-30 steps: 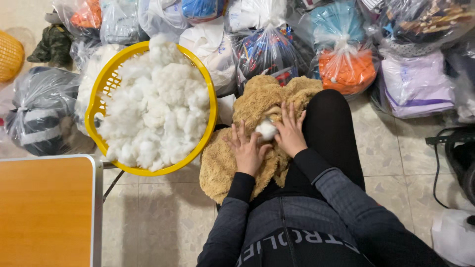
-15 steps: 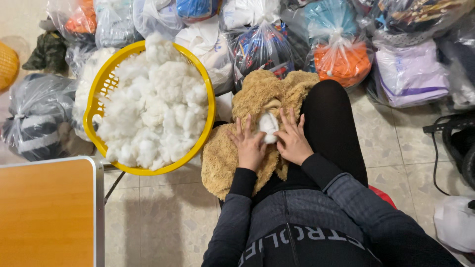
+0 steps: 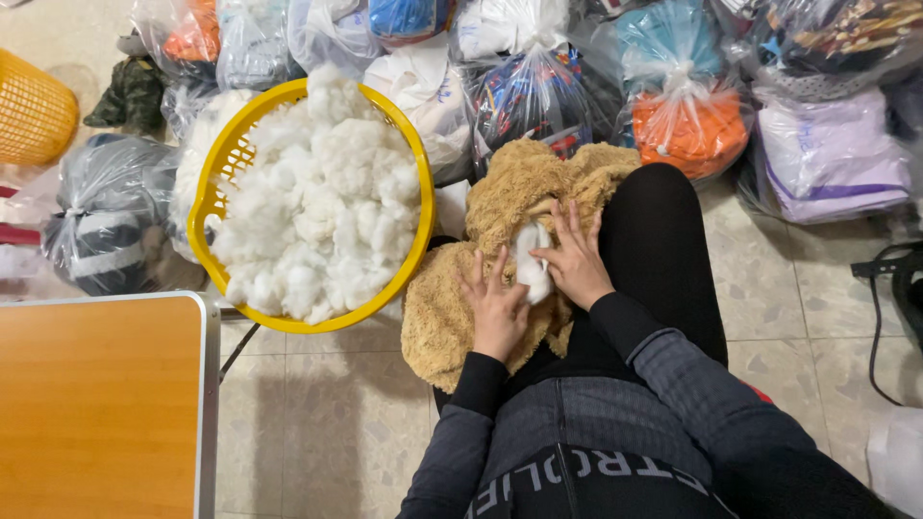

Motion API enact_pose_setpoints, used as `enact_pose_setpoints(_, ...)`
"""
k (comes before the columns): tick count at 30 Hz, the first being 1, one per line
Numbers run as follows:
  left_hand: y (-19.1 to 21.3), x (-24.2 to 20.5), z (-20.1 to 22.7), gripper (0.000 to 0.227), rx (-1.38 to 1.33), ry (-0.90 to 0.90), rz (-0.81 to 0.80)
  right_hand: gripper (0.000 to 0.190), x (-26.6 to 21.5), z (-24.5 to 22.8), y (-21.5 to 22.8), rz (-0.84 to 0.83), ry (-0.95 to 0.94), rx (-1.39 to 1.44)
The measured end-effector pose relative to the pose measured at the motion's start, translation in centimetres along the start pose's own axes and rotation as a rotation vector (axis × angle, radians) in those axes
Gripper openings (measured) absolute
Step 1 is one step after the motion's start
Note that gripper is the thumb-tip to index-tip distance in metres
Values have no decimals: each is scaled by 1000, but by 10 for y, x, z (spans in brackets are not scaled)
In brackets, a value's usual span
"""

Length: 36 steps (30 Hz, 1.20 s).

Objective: The person sits on the floor and repeatedly takes handfuls of white stuffing from a yellow basket, compresses them, and inserts them into a brown teddy bear resting on their lap. The person continues this process throughout the clip.

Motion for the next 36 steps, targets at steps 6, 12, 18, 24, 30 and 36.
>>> enact_pose_setpoints(6, 6, -2, 1, 14, -67, -11, 105, 46, -16, 2, 1, 133, 69, 22)
enact_pose_setpoints(12, 18, 11, -26, 17, -6, 154, 143, 42, -23, -17, 3, 77, 243, 97)
enact_pose_setpoints(18, 33, 5, -32, 8, -149, 213, 188, 16, -28, -29, -5, -6, 207, 133)
enact_pose_setpoints(24, 16, 9, 6, 6, -195, 115, -8, 62, -15, -20, 2, -2, 16, 271)
enact_pose_setpoints(30, 26, 16, -3, 8, -308, 141, 156, 23, -21, -18, 3, -22, 29, 250)
enact_pose_setpoints(36, 31, 8, -30, 19, -475, 224, 193, 12, -28, -21, 11, 110, 99, 356)
Point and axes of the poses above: each hand's wrist, its own x-axis towards the middle knuckle, its own y-axis out of the back of the hand, z = x × y, the point moved 4 cm from there along x, towards the middle knuckle, and after that the axes turned 2 degrees about -y, right-handed, at the moved point
